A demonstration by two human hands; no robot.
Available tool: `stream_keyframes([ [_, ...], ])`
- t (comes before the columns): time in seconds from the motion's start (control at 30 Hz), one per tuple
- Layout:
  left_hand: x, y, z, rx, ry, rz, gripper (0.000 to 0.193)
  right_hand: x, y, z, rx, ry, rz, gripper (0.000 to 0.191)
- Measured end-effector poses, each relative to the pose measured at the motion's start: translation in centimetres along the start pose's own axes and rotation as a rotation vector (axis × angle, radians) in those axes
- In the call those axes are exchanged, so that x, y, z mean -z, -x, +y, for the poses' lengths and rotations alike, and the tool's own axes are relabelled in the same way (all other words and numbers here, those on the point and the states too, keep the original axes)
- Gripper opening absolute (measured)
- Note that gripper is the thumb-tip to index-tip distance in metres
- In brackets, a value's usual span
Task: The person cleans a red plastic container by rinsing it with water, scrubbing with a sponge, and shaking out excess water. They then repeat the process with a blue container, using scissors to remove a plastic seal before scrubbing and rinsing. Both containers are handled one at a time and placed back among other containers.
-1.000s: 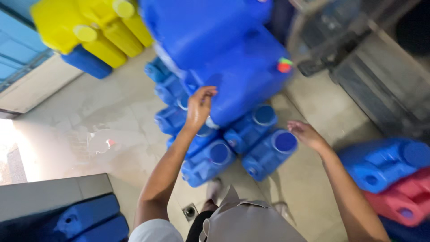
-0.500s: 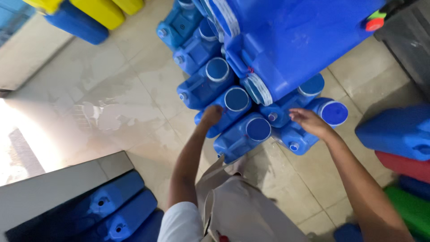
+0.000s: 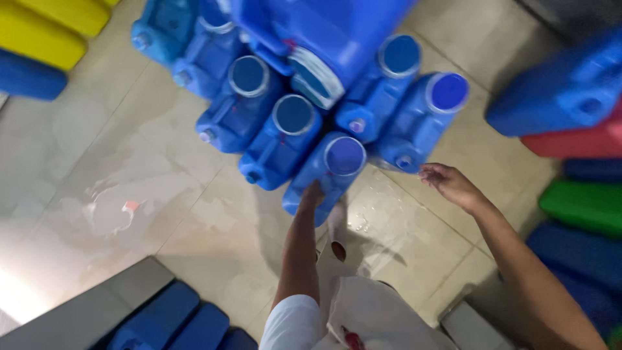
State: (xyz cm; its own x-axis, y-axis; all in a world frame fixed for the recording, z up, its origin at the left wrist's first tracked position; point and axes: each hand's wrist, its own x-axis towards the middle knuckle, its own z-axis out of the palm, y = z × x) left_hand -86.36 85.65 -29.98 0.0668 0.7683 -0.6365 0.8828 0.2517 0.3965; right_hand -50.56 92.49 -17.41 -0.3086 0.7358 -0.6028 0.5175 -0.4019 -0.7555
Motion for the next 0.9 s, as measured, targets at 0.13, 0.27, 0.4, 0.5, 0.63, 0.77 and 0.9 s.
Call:
stream_keyframes([
  [0.13,-0.9,2.3,3.0,-0.073,-0.005,0.109,0.050,1.6,10.3,4.8,0.029,-0.090,0.116,0.040],
  [0.27,0.4,9.0,9.8,-0.432,-0.068,0.218,0.052,2.2,25.8,10.0,0.137,-0.181,0.295,0.042],
  [0.4,2.6,20.6,21.5,-0.663,-0.124,0.123,0.036,0.3,47.0,15.1,0.099,-0.207,0.575,0.041],
  [0.5,3.9,33.5,32.9,-0.741,-0.350,-0.007,0.036,-2.3,63.5,17.4,0.026,-0.285,0.835,0.043],
  [0.63,6.6,57.1,48.6,-1.223,-0.645,0.046,0.059,-8.6,83.5,19.1,0.105,-0.398,1.164,0.042],
  [0.77,7.6,82.9,61.0,-1.257,-0.763,-0.035,0.052,-17.7,98.6,23.2,0.023,-0.516,1.511,0.043],
  [0.9,-0.4,100.6,65.2,-1.914,-0.747,-0.116,0.048,-30.2,108.5,31.4,-0.174,-0.403,1.972,0.034],
])
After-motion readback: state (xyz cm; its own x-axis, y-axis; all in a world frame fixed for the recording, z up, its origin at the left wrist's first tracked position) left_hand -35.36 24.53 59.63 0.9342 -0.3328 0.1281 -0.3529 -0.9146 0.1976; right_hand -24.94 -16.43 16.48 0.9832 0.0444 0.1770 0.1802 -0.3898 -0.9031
